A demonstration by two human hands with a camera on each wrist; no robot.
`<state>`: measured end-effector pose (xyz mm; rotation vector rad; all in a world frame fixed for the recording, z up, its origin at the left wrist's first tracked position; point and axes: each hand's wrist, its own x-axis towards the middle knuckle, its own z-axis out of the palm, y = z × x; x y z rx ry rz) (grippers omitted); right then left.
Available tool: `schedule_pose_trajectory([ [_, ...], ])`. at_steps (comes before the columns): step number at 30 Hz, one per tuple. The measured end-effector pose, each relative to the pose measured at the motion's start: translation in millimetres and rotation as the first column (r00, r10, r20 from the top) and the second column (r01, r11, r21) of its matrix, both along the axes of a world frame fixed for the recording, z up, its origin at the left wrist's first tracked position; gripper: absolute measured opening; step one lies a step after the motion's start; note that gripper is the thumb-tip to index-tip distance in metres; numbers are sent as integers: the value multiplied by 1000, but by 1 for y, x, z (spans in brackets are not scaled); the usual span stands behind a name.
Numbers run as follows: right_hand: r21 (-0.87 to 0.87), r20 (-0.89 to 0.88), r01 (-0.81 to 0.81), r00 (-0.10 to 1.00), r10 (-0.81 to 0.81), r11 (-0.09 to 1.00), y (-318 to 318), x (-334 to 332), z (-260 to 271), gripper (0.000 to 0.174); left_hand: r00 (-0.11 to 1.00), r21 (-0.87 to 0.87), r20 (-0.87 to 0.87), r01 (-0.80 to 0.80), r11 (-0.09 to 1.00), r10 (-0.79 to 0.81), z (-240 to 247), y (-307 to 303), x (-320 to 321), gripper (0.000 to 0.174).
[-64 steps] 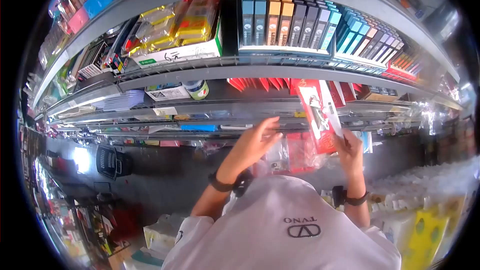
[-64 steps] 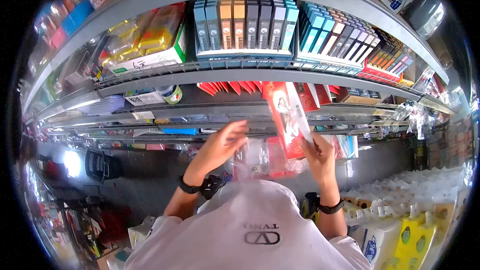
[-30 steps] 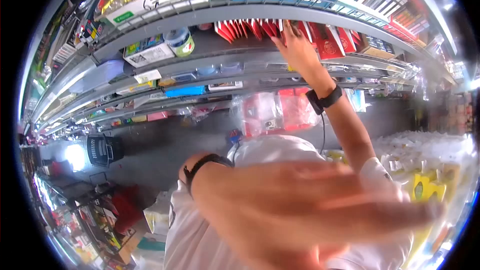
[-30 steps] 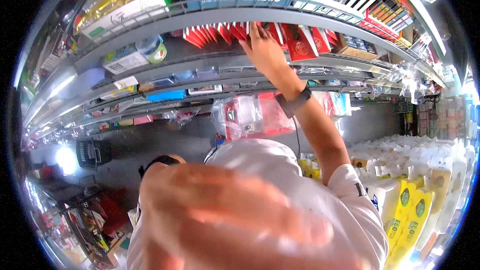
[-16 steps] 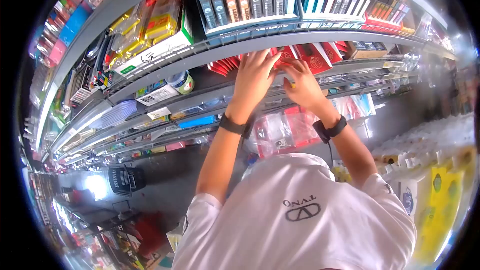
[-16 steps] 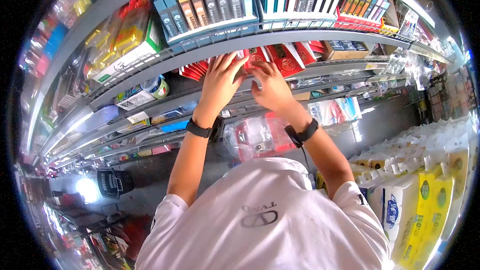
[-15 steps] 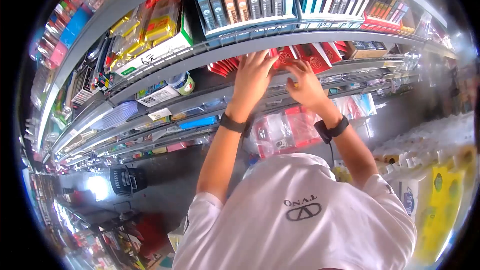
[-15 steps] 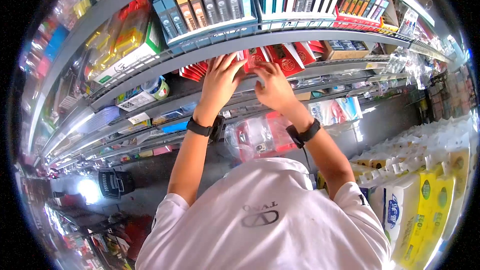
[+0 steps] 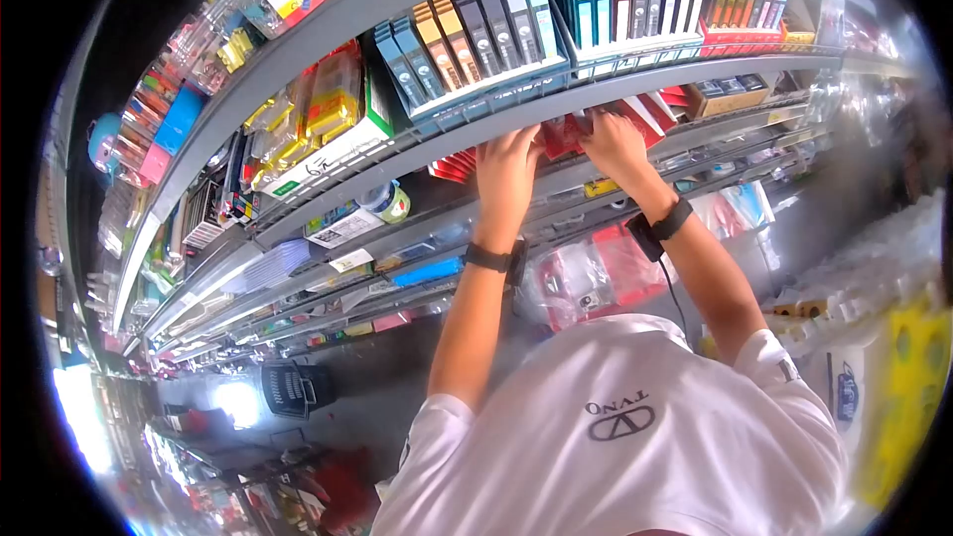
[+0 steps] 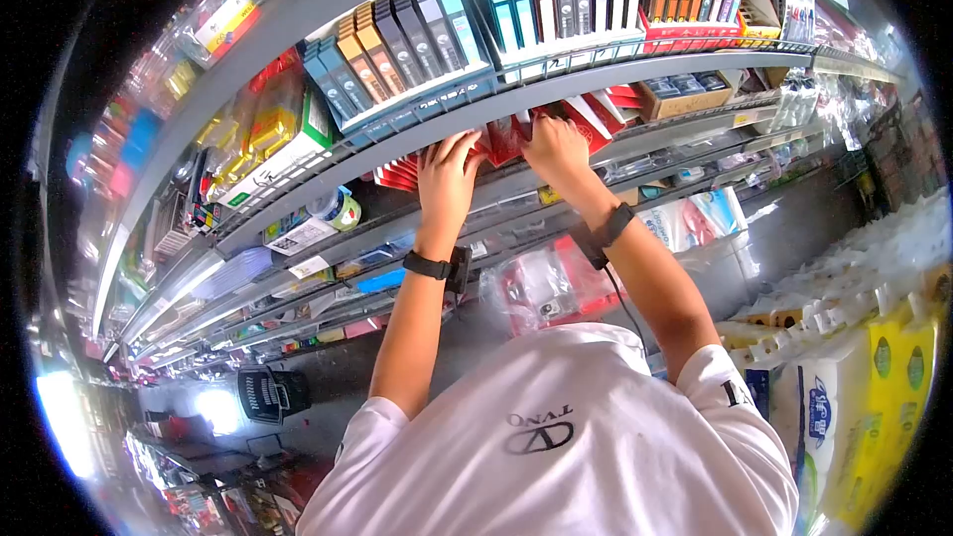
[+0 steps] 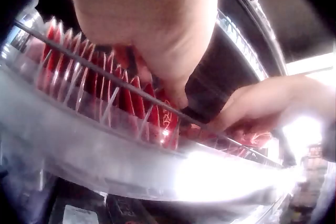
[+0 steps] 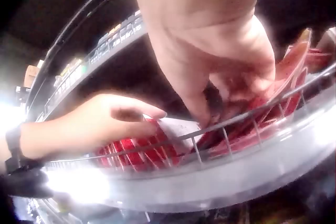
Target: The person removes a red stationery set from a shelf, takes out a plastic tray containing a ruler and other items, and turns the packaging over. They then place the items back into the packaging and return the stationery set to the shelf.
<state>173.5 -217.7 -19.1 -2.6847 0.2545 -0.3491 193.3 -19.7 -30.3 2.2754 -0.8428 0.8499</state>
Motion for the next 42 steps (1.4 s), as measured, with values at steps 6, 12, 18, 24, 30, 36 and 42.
schedule_pose_trajectory([
  [6,297,330,-96,944,-7,950,12,0,6,32,999,25,-10,-32,999,32,2,-3,-3,33],
  [12,452,547,-132,822,-158,882,-10,-22,-11,27,996,68,42,-87,994,84,2,-9,-4,35],
  [18,795,451,-227,841,-299,562,-30,-73,-12,25,994,66,14,-105,992,105,5,-17,-7,38],
  [24,969,228,-173,907,-355,179,-52,-122,-12,24,999,-1,-4,-42,999,42,20,-21,-26,26],
  [30,980,158,-147,984,-78,135,-77,-182,-25,41,190,-636,-750,58,770,-634,-3,-23,-85,26],
  [36,720,260,-356,934,244,596,-74,-201,-13,43,202,-755,-654,-100,649,-729,-7,-42,-124,28],
  [42,120,352,-431,861,368,894,-66,-189,16,55,309,-634,-743,-42,772,-593,16,-50,-146,20],
])
